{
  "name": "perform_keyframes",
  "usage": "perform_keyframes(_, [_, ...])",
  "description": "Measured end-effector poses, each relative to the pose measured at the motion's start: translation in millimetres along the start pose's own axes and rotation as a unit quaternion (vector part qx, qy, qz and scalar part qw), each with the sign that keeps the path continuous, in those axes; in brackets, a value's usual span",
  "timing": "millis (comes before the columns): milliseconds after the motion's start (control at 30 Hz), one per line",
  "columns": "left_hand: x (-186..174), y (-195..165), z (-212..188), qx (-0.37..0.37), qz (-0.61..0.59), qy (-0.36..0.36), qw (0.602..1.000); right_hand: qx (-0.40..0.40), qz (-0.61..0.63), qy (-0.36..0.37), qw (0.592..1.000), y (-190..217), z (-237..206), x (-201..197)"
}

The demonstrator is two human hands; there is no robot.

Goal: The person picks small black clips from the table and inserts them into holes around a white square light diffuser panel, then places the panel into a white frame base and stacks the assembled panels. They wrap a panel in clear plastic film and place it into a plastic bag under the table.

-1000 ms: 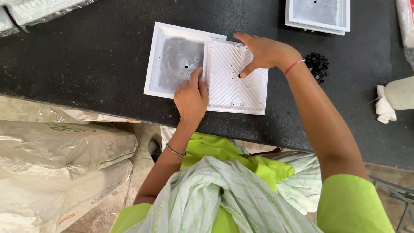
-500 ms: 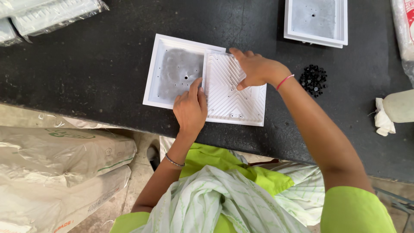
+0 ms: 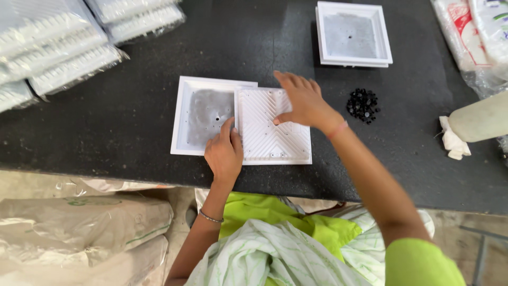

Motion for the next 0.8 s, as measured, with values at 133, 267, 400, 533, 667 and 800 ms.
perform_keyframes(133, [-1,1,1,0.000,-0.008,-0.001,1.000,0.036,0.186,-0.156,0.969,-37,-50,-2])
perform_keyframes(267, [0,2,1,-0.007,-0.005,0.005,1.000,0.205,0.364,-0.157,0.895,-75,-94,41])
perform_keyframes(400, [2,4,-1,-0.012,-0.002,0.004,1.000,0.229,0.508,-0.129,0.821,-83,-111,72])
perform_keyframes(533, [5,8,0,-0.025,-0.013,0.012,1.000,0.232,0.543,-0.137,0.795,-88,-114,80])
perform_keyframes(667, [5,11,3,-0.056,-0.059,0.018,0.997,0.231,0.598,-0.136,0.755,-92,-118,85])
perform_keyframes(800, [-5,5,12,-0.075,-0.128,0.016,0.989,0.227,0.696,-0.135,0.667,-94,-125,84])
Point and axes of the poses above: each hand's wrist, its own z-axis towards the middle knuckle, its own x-axis out of the palm, y = z × x, the point moved 7 cm from there along z, towards the middle knuckle, and after that the axes turned 6 degrees about x, right-handed, at the moved point
